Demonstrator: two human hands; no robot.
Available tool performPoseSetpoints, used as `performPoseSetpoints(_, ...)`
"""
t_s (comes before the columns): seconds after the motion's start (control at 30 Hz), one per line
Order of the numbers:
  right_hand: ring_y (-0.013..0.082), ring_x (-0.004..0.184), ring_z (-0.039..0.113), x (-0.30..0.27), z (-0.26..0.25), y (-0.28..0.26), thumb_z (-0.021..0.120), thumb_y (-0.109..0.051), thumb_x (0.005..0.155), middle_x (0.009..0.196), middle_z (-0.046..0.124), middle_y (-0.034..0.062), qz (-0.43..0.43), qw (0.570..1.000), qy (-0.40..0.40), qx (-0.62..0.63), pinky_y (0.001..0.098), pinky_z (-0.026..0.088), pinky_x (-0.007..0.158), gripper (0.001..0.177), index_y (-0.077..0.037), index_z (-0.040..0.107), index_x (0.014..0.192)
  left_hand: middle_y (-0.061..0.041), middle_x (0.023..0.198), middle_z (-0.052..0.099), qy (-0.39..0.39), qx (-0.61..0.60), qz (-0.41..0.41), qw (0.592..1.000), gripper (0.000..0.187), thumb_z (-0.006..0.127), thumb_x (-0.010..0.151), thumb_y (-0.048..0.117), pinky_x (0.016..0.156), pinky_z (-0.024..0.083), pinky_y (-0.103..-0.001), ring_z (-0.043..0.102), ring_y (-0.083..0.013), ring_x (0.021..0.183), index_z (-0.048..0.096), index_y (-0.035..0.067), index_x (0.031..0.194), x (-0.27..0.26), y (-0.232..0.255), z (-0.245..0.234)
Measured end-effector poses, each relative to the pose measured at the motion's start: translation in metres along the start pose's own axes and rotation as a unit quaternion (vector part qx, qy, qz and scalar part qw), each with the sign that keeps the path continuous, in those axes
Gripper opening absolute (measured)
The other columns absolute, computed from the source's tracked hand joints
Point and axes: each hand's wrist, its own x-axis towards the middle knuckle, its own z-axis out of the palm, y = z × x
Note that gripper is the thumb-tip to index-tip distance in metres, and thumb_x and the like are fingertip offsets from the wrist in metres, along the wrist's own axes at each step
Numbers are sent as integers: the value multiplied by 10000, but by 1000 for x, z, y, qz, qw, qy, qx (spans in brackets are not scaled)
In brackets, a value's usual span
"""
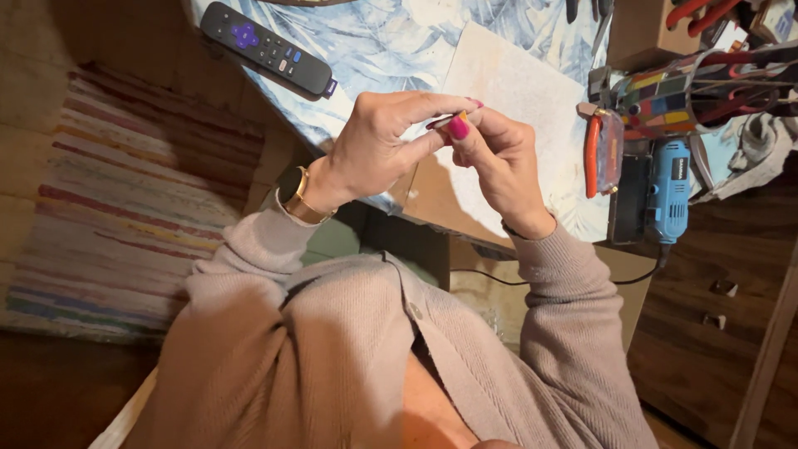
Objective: Sanding the edges of a small triangular mosaic tile.
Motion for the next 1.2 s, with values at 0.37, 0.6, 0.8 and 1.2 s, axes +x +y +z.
performPoseSetpoints(0.37,106,466,360,-3,-1,8,392,-226,921,489,371,56,24,993,31,109,222,368,473,323,-21,505,699,-89,764,620,9,-29,-25,999,212,628,791,-2,702,488,-273,600,-143,747,594,33,998,-4,-4,1)
performPoseSetpoints(0.6,135,445,375,-4,-5,18,350,-266,922,471,367,89,14,987,17,156,229,365,468,383,-17,476,659,-80,733,609,17,-34,-26,999,202,640,789,7,697,489,-269,596,-137,723,598,30,986,-2,-3,0)
performPoseSetpoints(0.8,95,435,327,-4,-3,18,352,-256,916,472,371,74,4,985,20,172,191,338,438,393,10,501,670,-66,722,609,23,-42,-34,998,191,651,784,27,706,486,-261,582,-112,723,604,34,969,-3,-2,2)
performPoseSetpoints(1.2,76,519,403,-8,2,-3,565,-50,825,520,477,74,-30,999,-22,18,186,412,505,114,63,573,836,-41,699,597,37,-35,-19,999,175,664,779,86,707,484,-281,582,-128,695,618,74,948,-5,-4,5)
